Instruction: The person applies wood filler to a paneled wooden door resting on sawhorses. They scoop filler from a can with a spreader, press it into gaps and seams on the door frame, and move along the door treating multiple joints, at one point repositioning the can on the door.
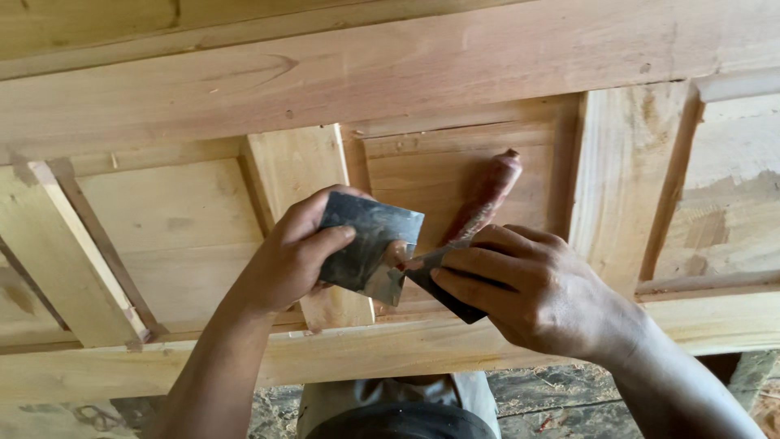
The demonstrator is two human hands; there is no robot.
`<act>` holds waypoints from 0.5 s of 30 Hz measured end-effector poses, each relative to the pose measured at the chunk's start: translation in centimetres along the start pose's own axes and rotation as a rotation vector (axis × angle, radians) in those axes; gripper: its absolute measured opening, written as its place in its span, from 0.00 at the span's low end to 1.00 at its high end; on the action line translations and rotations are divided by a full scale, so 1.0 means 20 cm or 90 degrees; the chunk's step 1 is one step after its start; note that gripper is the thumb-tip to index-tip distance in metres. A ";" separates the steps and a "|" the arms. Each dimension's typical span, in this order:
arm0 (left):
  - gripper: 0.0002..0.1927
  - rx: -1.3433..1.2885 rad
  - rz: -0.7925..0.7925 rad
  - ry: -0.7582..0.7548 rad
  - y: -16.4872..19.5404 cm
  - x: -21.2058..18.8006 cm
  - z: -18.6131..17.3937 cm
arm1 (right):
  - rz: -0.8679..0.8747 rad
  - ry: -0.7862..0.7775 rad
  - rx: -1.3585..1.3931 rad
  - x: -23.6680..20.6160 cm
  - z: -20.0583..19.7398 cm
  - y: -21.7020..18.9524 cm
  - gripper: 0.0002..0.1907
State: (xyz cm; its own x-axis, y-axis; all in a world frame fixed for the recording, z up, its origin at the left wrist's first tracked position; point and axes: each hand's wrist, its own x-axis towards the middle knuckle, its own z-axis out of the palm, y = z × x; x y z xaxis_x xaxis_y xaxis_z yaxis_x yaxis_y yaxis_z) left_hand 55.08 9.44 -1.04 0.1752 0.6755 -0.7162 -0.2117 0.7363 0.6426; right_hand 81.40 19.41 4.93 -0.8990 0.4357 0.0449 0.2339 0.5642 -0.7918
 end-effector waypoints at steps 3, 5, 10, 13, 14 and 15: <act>0.15 0.025 -0.034 -0.008 0.00 0.01 -0.05 | -0.008 -0.012 -0.018 0.05 0.06 -0.01 0.15; 0.14 -0.002 -0.040 -0.010 -0.02 0.01 -0.07 | -0.025 -0.031 -0.018 0.05 0.10 -0.01 0.16; 0.16 -0.118 -0.030 0.076 -0.04 0.00 -0.16 | -0.097 -0.025 0.001 0.00 0.17 0.01 0.13; 0.19 -0.238 -0.026 0.160 -0.03 -0.04 -0.17 | -0.004 0.102 0.025 -0.01 0.23 -0.03 0.12; 0.19 -0.270 -0.013 0.165 -0.03 -0.04 -0.15 | 0.047 0.181 0.042 -0.01 0.29 -0.05 0.12; 0.19 -0.304 -0.005 0.169 -0.03 -0.05 -0.12 | 0.101 0.258 0.061 -0.01 0.34 -0.08 0.13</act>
State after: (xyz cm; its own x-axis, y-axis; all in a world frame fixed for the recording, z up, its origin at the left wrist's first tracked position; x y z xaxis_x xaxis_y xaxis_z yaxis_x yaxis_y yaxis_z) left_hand 52.71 8.19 -1.35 -0.0573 0.5907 -0.8048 -0.6352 0.6004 0.4859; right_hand 78.74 13.62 2.09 -0.6321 0.7625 0.1380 0.3047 0.4083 -0.8605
